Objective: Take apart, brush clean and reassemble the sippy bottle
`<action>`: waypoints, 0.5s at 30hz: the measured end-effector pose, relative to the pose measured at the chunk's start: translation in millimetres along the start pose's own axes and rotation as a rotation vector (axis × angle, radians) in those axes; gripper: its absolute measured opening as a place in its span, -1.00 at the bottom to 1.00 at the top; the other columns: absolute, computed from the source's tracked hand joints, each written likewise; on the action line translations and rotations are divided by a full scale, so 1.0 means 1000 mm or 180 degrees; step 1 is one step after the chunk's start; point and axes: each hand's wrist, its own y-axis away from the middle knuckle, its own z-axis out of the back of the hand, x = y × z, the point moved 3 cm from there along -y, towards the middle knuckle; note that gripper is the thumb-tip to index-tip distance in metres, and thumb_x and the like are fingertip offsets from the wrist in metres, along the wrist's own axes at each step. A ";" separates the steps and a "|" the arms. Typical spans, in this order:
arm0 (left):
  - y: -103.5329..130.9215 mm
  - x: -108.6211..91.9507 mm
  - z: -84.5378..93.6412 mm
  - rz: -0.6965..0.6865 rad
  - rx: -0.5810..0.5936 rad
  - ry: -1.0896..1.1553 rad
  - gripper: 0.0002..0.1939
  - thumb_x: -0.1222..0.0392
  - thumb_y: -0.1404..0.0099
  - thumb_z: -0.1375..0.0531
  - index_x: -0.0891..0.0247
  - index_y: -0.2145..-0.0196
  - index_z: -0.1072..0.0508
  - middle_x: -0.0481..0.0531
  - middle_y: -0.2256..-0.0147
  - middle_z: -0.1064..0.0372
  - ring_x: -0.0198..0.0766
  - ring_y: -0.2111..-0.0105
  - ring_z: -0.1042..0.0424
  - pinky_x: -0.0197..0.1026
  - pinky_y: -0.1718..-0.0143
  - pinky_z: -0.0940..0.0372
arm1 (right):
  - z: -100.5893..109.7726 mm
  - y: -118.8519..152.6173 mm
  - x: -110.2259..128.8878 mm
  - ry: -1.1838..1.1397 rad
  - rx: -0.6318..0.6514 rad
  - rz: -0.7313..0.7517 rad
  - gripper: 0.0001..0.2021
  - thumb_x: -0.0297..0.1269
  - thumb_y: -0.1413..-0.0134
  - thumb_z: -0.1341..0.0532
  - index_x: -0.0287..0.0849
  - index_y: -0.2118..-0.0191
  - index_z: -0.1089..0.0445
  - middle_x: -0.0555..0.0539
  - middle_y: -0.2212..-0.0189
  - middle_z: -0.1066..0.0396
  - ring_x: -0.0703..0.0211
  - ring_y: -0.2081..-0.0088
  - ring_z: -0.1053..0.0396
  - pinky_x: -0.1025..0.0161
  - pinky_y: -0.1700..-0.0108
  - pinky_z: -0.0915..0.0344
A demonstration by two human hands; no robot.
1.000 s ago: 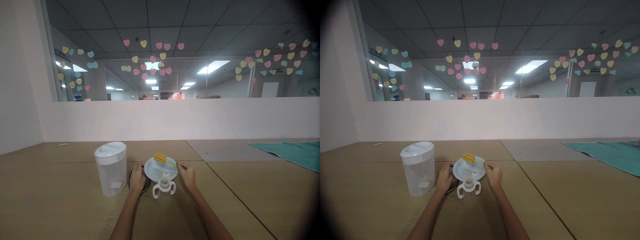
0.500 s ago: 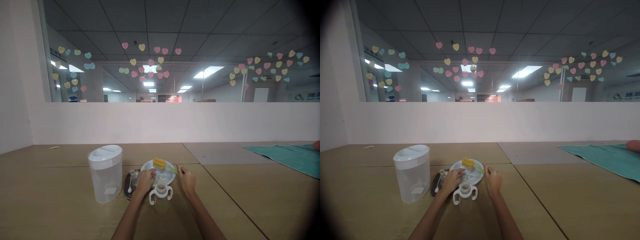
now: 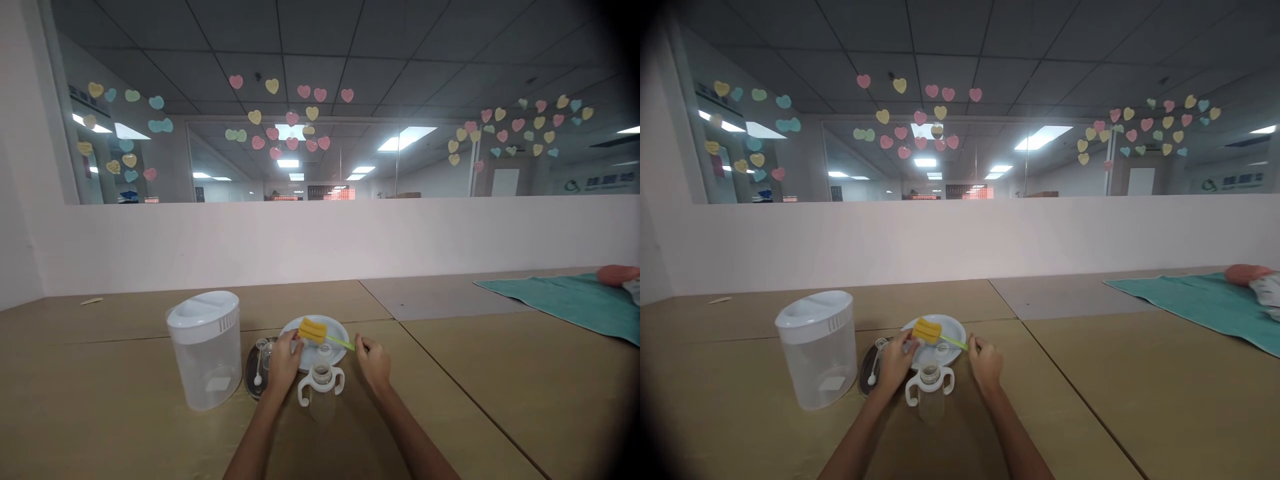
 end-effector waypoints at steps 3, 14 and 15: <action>0.017 0.004 0.016 -0.0228 -0.0944 0.0201 -0.69 0.13 -0.30 0.01 0.26 0.07 -0.36 0.12 0.15 -0.40 -0.17 0.13 -0.37 -0.13 0.06 -0.21 | -0.005 0.003 0.007 0.0115 0.0013 0.0064 -0.45 -0.06 -0.19 0.14 -0.17 0.52 -0.50 -0.17 0.53 -0.50 0.23 0.57 -0.33 0.32 0.52 0.07; 0.033 0.019 0.034 -0.0525 -0.1040 0.0055 -0.69 0.08 -0.36 0.09 0.18 0.14 -0.38 0.09 0.19 -0.34 -0.19 0.15 -0.36 -0.15 0.10 -0.26 | -0.005 0.006 0.011 0.0319 -0.0048 0.0156 -0.46 -0.08 -0.18 0.13 -0.17 0.50 -0.52 -0.19 0.51 -0.51 0.22 0.58 -0.33 0.30 0.52 0.10; 0.033 0.023 0.034 -0.0401 -0.0975 -0.0101 -0.68 0.09 -0.36 0.12 0.19 0.17 -0.38 0.08 0.20 -0.34 -0.20 0.16 -0.37 -0.16 0.11 -0.26 | -0.004 0.005 0.010 0.0331 -0.0037 0.0161 -0.46 -0.08 -0.18 0.13 -0.17 0.49 -0.52 -0.19 0.50 -0.51 0.22 0.57 -0.33 0.30 0.52 0.10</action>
